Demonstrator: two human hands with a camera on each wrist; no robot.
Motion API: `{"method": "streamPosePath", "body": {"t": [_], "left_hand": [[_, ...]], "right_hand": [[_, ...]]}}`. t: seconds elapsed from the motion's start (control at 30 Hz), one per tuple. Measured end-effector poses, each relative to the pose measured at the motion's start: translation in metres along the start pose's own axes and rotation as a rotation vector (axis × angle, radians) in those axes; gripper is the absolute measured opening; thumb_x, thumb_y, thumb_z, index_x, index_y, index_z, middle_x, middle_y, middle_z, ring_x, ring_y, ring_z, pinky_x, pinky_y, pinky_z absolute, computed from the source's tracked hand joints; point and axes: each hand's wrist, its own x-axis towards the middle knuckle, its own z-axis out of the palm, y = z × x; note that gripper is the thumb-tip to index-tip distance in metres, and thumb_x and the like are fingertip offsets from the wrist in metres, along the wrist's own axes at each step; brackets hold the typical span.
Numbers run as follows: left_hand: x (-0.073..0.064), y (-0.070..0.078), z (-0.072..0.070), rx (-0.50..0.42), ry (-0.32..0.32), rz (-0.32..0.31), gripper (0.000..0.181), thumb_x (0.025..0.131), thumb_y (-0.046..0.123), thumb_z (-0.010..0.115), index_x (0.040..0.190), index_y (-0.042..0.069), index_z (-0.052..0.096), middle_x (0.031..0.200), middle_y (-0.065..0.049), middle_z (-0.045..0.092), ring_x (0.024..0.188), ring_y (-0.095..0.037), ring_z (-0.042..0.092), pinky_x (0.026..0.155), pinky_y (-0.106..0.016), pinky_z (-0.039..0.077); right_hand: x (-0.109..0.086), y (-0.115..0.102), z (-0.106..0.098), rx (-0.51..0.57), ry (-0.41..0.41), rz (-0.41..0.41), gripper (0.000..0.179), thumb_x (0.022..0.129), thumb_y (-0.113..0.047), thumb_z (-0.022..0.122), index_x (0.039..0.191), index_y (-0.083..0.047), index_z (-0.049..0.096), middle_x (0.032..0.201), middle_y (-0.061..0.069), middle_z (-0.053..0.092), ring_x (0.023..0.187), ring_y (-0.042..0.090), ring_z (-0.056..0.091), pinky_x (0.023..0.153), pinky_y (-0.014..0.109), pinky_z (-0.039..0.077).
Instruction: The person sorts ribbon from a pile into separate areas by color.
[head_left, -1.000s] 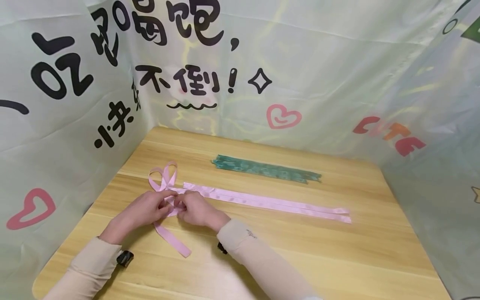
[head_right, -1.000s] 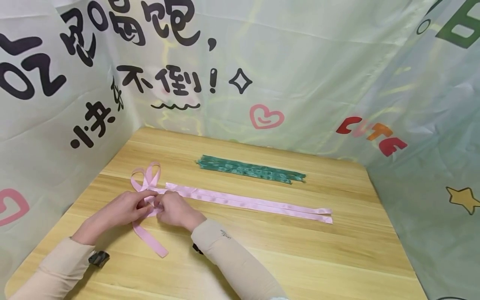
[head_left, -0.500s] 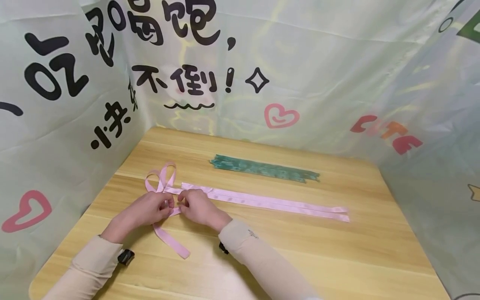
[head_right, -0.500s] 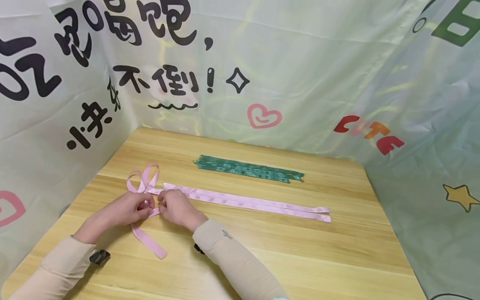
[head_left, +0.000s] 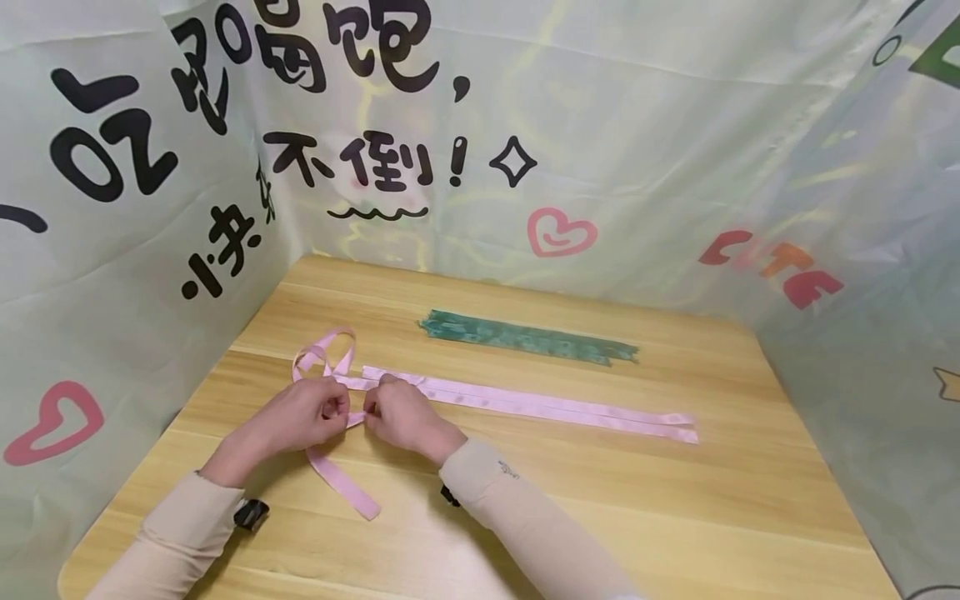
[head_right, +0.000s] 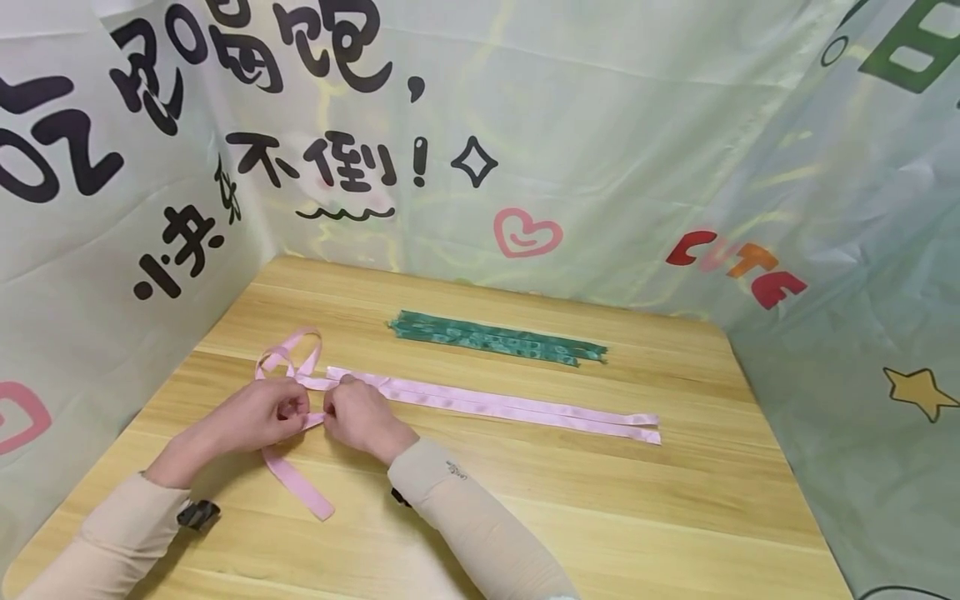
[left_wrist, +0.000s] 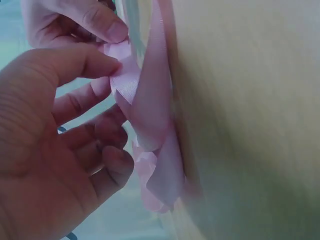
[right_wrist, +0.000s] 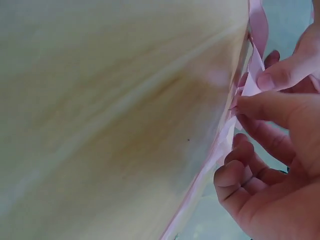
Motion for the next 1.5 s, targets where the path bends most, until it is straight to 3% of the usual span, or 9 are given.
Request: {"method": "streamPosePath", "body": {"t": [0.23,0.47,0.57,0.77,0.9,1.0,1.13,1.33,1.5], "left_hand": [[0.0,0.001,0.0,-0.067,-0.008,-0.022,0.019,0.09,0.014,0.076,0.082,0.021,0.06,0.067,0.011,0.055,0.059,-0.002,0.047,0.057,-0.023,0.041],[0.001,-0.001,0.001,-0.009,0.042,-0.022,0.006,0.094,0.014,0.077,0.098,0.014,0.074,0.066,0.01,0.052,0.059,-0.003,0.043,0.057,-0.024,0.037],[0.002,-0.001,0.0,0.008,0.061,-0.019,0.003,0.094,0.016,0.078,0.092,0.015,0.076,0.065,0.011,0.051,0.061,-0.004,0.042,0.058,-0.024,0.036],[0.002,-0.002,-0.002,0.027,0.093,-0.027,0.025,0.093,0.016,0.08,0.073,0.021,0.066,0.061,0.01,0.042,0.063,-0.006,0.039,0.058,-0.024,0.033],[0.002,-0.003,-0.002,0.036,0.093,-0.027,0.021,0.093,0.015,0.078,0.075,0.019,0.069,0.062,0.011,0.045,0.063,-0.006,0.04,0.058,-0.024,0.033],[0.002,-0.004,-0.002,0.047,0.097,-0.036,0.017,0.093,0.014,0.077,0.078,0.019,0.071,0.063,0.011,0.047,0.062,-0.007,0.041,0.058,-0.025,0.033],[0.001,-0.006,-0.003,0.043,0.118,-0.036,0.025,0.095,0.02,0.077,0.074,0.022,0.065,0.062,0.011,0.043,0.061,-0.007,0.04,0.058,-0.025,0.032],[0.003,-0.006,-0.004,0.009,0.153,0.023,0.024,0.097,0.023,0.078,0.076,0.024,0.067,0.07,0.011,0.049,0.07,-0.008,0.045,0.062,-0.025,0.038],[0.004,-0.004,-0.004,-0.01,0.152,0.047,0.017,0.097,0.021,0.078,0.08,0.021,0.072,0.07,0.012,0.05,0.075,-0.009,0.045,0.063,-0.025,0.04]], "right_hand": [[0.0,0.0,0.0,0.07,0.026,0.001,0.006,0.094,-0.016,0.072,0.097,-0.01,0.073,0.083,-0.003,0.065,0.075,0.006,0.053,0.068,0.016,0.043],[-0.001,0.001,-0.003,0.108,0.007,0.021,0.008,0.099,-0.01,0.069,0.105,-0.01,0.074,0.085,-0.003,0.07,0.072,0.006,0.053,0.067,0.015,0.042],[-0.001,0.003,-0.002,0.102,0.017,0.015,0.01,0.1,-0.011,0.069,0.108,-0.01,0.075,0.092,-0.001,0.074,0.076,0.006,0.056,0.071,0.016,0.045],[-0.003,0.007,-0.002,0.08,0.035,0.005,0.012,0.101,-0.013,0.07,0.11,-0.011,0.078,0.102,-0.001,0.079,0.085,0.006,0.067,0.081,0.016,0.052],[-0.002,0.009,-0.003,0.086,0.047,0.017,0.013,0.102,-0.015,0.069,0.11,-0.01,0.078,0.103,0.0,0.079,0.085,0.006,0.068,0.082,0.018,0.053],[-0.002,0.011,-0.006,0.108,0.048,0.034,0.011,0.101,-0.016,0.069,0.106,-0.01,0.077,0.092,-0.002,0.076,0.074,0.004,0.06,0.073,0.016,0.048],[-0.003,0.012,-0.011,0.148,-0.004,0.047,0.009,0.097,-0.017,0.073,0.104,-0.011,0.076,0.082,-0.006,0.067,0.069,0.004,0.052,0.066,0.016,0.041],[-0.001,0.01,-0.009,0.16,0.001,0.013,0.041,0.097,-0.03,0.076,0.132,-0.011,0.069,0.108,0.003,0.072,0.09,0.009,0.061,0.078,0.02,0.048],[0.002,0.006,-0.008,0.153,0.067,-0.039,0.025,0.104,-0.026,0.068,0.123,-0.011,0.075,0.107,0.001,0.075,0.09,0.006,0.064,0.081,0.018,0.05]]}}
